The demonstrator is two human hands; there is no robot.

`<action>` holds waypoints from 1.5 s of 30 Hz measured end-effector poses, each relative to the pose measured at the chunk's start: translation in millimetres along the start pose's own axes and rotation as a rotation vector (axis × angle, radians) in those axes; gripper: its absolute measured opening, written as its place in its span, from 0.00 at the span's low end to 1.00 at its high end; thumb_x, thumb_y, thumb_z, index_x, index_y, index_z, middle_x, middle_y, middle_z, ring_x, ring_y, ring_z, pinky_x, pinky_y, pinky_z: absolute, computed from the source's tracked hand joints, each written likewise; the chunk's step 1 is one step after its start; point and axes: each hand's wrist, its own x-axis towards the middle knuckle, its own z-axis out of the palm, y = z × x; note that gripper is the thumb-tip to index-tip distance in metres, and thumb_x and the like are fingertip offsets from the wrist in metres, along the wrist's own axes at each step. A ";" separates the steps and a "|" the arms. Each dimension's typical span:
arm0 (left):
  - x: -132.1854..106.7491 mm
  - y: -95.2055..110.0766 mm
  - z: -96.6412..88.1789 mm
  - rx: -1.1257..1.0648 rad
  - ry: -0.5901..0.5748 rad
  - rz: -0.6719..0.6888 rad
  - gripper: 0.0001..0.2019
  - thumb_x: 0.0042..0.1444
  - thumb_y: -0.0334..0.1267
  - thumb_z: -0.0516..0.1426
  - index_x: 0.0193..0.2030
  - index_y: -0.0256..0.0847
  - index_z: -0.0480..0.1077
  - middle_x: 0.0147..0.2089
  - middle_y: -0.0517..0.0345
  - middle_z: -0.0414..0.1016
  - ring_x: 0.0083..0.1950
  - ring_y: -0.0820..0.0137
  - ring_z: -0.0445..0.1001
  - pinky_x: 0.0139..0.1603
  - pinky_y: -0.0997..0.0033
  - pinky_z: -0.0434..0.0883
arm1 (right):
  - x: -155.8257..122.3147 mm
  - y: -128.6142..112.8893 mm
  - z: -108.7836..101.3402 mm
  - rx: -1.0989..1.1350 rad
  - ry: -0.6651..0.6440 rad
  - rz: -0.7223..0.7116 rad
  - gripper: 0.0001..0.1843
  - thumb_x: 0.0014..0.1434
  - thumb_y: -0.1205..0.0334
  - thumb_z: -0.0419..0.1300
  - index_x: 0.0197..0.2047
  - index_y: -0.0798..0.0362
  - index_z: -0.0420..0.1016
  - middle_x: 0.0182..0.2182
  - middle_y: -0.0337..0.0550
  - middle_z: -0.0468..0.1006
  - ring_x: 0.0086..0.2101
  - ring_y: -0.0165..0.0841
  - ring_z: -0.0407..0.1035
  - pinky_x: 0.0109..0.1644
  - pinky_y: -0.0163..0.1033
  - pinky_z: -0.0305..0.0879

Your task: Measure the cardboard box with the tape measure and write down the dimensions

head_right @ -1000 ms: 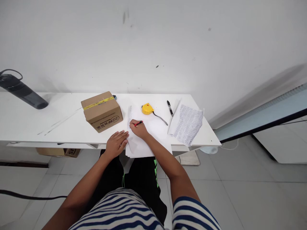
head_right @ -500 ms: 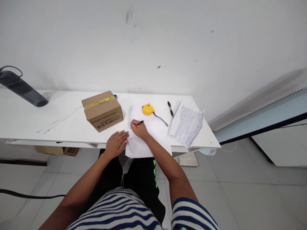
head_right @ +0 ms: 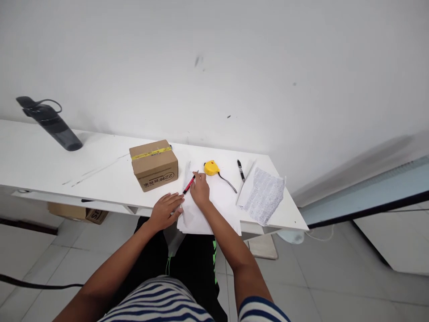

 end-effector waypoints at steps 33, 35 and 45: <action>46.7 -76.0 -96.5 -0.770 0.692 -0.749 0.21 0.55 0.41 0.55 0.55 0.39 0.71 0.51 0.52 0.78 0.49 0.61 0.76 0.51 0.60 0.73 | 109.2 -189.0 -3.6 0.453 -0.345 -0.297 0.25 0.61 0.34 0.49 0.36 0.49 0.63 0.29 0.34 0.70 0.31 0.30 0.63 0.36 0.35 0.59; 44.2 -74.3 -96.6 -0.771 0.653 -0.739 0.18 0.56 0.43 0.55 0.51 0.38 0.72 0.44 0.54 0.80 0.42 0.63 0.76 0.44 0.63 0.74 | 106.4 -186.9 1.7 0.449 -0.389 -0.342 0.23 0.62 0.36 0.49 0.39 0.49 0.65 0.32 0.34 0.72 0.34 0.30 0.65 0.39 0.35 0.59; 43.4 -77.0 -86.3 -0.750 0.767 -0.727 0.31 0.59 0.41 0.55 0.69 0.45 0.55 0.69 0.46 0.62 0.67 0.60 0.65 0.63 0.60 0.67 | 111.5 -160.9 -21.2 0.346 -0.406 -0.416 0.22 0.59 0.41 0.56 0.45 0.50 0.74 0.39 0.41 0.78 0.37 0.33 0.68 0.41 0.37 0.61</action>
